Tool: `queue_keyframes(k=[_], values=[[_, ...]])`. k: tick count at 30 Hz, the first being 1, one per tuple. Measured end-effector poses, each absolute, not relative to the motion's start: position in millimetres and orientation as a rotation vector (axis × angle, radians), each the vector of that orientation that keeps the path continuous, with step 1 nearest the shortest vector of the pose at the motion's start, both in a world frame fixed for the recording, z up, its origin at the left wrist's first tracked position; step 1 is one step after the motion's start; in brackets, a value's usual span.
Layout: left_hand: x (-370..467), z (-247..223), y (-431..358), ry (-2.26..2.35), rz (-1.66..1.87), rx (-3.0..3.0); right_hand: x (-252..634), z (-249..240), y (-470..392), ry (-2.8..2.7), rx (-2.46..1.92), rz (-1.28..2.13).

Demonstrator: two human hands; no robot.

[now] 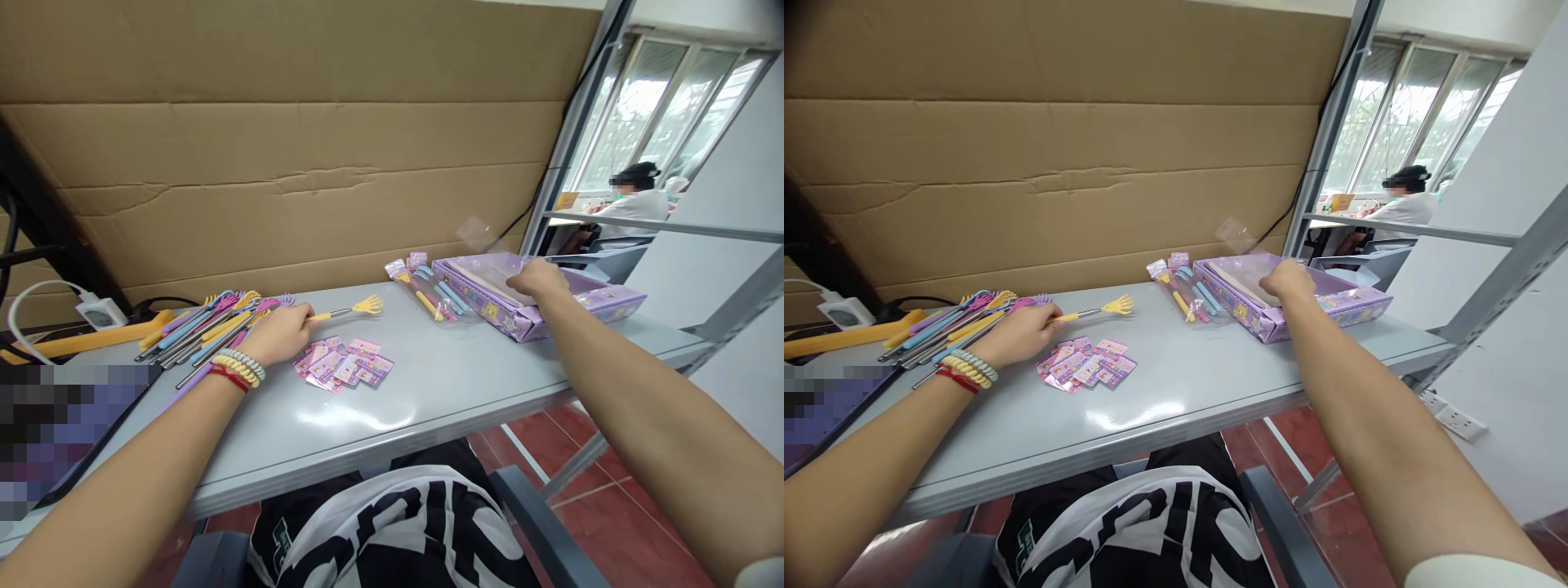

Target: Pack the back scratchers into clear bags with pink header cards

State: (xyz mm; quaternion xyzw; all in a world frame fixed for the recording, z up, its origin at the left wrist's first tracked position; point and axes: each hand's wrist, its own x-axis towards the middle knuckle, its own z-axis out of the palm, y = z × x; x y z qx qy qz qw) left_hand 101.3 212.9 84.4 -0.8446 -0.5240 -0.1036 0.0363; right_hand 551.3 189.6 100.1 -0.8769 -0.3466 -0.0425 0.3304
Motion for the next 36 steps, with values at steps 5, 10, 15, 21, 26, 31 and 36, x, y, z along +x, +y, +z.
queue_keyframes(k=[5,10,15,21,26,31,36], values=[[103.5,84.0,210.2,-1.61,-0.318,-2.612,516.8,131.8,181.1,-0.907,-1.613,-0.335],[102.5,82.7,210.6,-1.627,-0.364,-2.619,443.8,161.3,202.8,-1.024,-1.129,0.127],[98.1,80.8,214.7,-1.641,-0.417,-2.588,374.2,137.3,237.7,-1.06,-1.067,0.458],[97.8,81.8,215.3,-1.708,-0.416,-2.539,365.8,85.9,257.2,-0.909,-1.007,0.674],[98.4,84.4,213.3,-1.709,-0.532,-2.503,371.9,81.5,252.5,-0.739,-0.907,0.707],[100.2,83.5,211.4,-1.583,-0.722,-2.564,356.9,89.7,243.3,-0.697,-0.877,0.949],[100.7,83.3,211.8,-1.612,-0.8,-2.489,350.9,90.1,239.1,-0.751,-0.859,1.165]])
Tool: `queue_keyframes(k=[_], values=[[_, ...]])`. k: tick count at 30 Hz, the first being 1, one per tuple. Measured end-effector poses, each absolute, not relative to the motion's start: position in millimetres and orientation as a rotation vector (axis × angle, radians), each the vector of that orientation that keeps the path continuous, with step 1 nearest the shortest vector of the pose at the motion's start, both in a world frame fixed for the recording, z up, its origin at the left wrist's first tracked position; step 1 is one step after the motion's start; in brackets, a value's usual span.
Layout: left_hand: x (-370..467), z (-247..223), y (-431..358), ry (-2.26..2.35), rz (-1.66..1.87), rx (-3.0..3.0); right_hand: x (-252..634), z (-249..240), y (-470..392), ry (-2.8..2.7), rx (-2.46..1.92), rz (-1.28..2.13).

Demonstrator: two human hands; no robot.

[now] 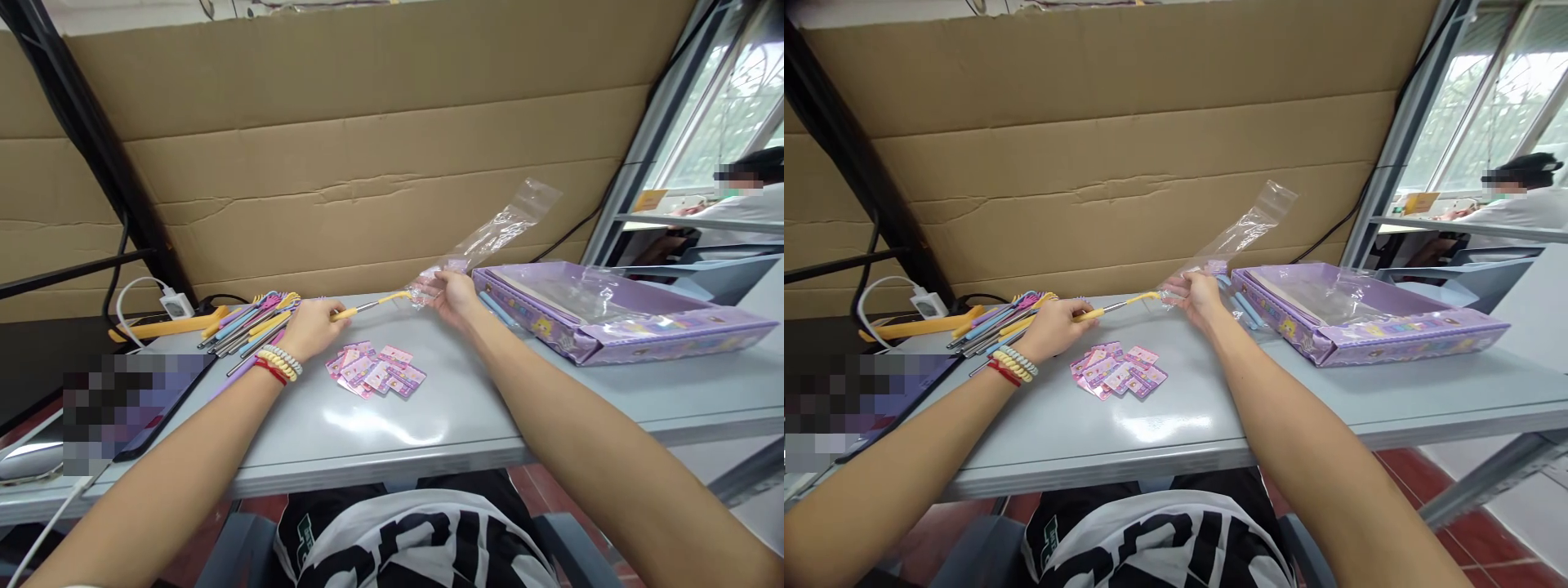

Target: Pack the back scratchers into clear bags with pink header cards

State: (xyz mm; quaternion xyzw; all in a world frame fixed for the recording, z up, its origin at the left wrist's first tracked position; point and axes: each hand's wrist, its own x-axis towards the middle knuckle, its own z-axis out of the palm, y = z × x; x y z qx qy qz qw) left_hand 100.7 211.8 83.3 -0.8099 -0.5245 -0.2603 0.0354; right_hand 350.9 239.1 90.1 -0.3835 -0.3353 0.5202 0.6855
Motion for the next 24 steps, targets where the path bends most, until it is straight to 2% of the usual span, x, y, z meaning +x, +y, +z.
queue_keyframes(k=[11,24], values=[[101.3,81.2,212.6,-1.582,-0.599,-2.625,352.2,89.7,235.8,-0.779,-0.817,1.311],[99.2,78.5,217.2,-1.557,-0.662,-2.632,350.4,98.4,231.0,-0.735,-0.704,1.384]])
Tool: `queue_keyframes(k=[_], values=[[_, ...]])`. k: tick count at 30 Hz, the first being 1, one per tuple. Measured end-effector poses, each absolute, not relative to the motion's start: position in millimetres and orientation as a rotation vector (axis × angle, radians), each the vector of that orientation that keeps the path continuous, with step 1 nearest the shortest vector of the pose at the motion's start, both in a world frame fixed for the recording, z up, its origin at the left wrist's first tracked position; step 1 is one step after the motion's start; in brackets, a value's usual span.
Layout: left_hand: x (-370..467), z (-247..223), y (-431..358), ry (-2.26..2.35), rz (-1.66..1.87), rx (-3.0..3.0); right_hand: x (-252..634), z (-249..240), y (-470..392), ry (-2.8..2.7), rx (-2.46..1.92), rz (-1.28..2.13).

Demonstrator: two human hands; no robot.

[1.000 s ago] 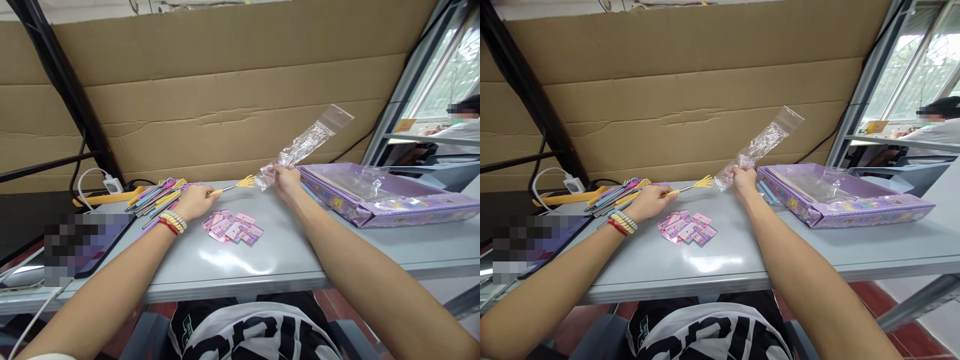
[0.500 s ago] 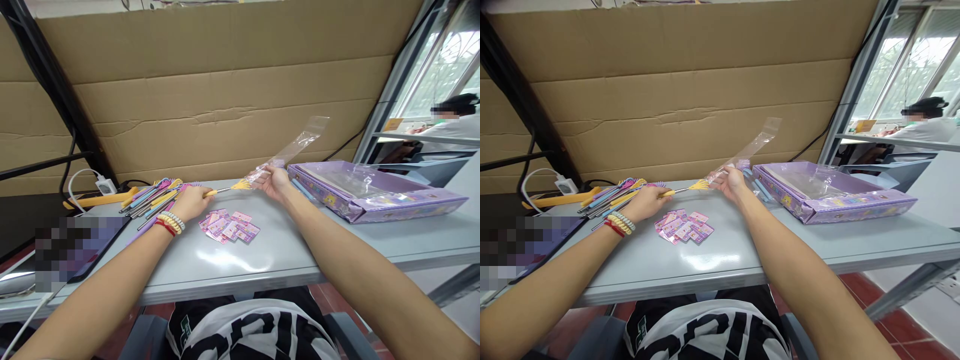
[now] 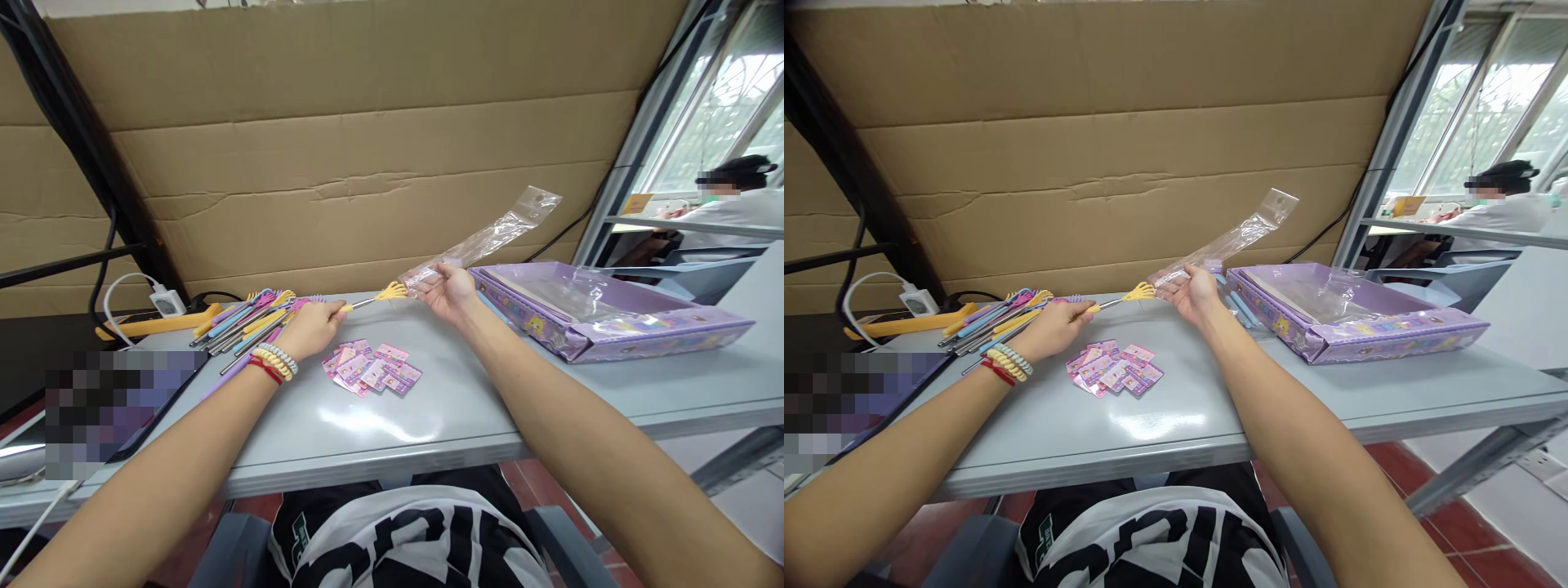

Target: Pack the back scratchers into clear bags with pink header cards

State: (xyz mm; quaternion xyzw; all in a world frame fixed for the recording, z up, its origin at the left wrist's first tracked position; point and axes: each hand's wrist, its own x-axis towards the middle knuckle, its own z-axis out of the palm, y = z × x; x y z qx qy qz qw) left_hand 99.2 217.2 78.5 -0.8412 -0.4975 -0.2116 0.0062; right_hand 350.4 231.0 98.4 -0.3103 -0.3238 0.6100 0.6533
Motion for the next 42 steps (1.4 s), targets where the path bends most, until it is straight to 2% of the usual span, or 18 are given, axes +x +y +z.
queue_keyframes(k=[17,24,36,42], values=[[101.8,80.1,213.0,-1.332,-0.807,-2.709,341.6,90.0,226.4,-1.004,-0.741,1.299],[109.3,83.3,206.3,-1.467,-0.949,-2.607,332.6,91.2,218.9,-1.037,-0.719,1.369],[118.3,84.6,197.8,-1.42,-1.056,-2.628,322.0,88.8,211.1,-1.117,-0.573,1.384],[108.7,87.4,205.2,-1.493,-0.914,-2.634,333.3,96.4,214.0,-1.088,-0.558,1.301]])
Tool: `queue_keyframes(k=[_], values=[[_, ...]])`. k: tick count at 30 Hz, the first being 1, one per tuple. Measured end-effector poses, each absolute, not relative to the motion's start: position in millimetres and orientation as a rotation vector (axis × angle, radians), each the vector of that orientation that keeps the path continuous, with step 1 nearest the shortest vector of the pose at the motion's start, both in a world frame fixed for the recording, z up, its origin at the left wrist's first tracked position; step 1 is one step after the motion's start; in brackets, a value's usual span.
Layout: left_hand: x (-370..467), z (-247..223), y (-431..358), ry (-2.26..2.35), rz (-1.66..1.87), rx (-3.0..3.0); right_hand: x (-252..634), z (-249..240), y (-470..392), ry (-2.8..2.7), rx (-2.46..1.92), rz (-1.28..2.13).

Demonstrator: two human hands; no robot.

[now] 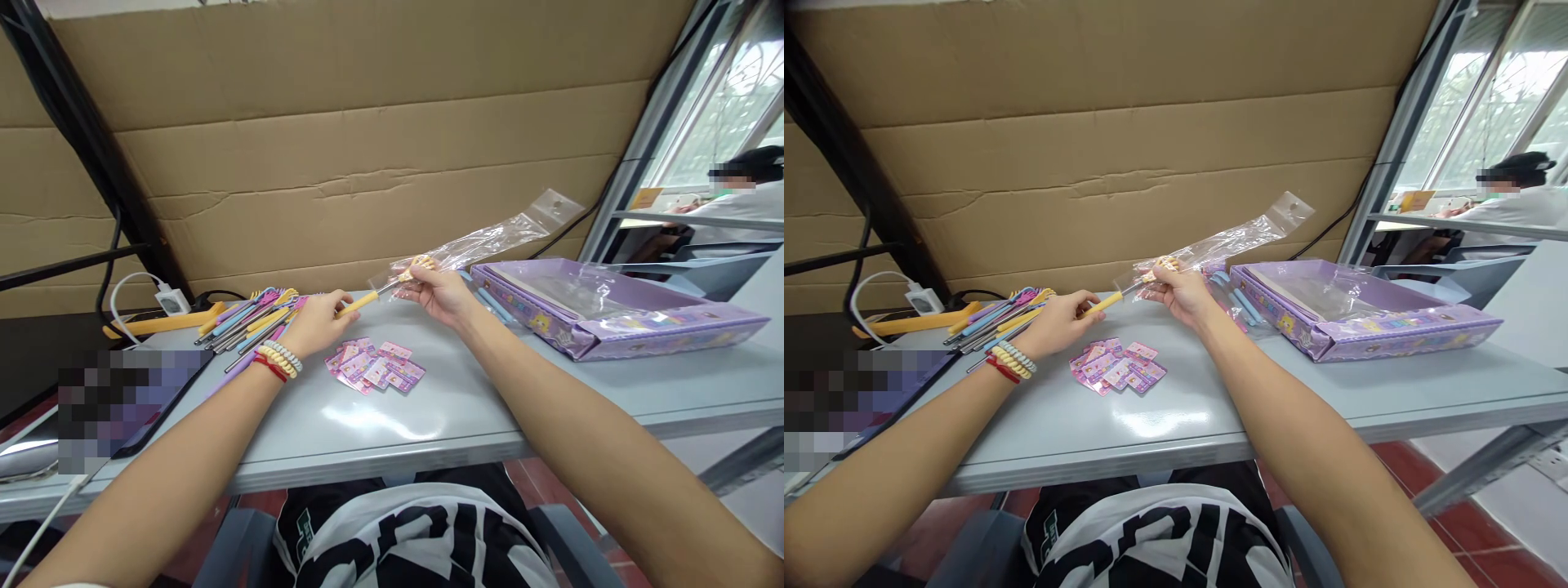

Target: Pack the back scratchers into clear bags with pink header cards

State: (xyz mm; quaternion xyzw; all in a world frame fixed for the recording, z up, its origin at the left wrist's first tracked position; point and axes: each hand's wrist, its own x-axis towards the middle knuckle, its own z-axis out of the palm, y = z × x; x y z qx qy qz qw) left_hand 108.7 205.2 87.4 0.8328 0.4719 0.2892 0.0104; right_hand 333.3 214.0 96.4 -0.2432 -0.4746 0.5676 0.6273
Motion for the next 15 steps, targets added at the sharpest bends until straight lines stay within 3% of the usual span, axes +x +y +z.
queue_keyframes(k=[15], values=[[115.7,88.0,195.5,1.356,0.889,2.772,321.5,92.2,203.2,-1.231,-0.571,1.416]])
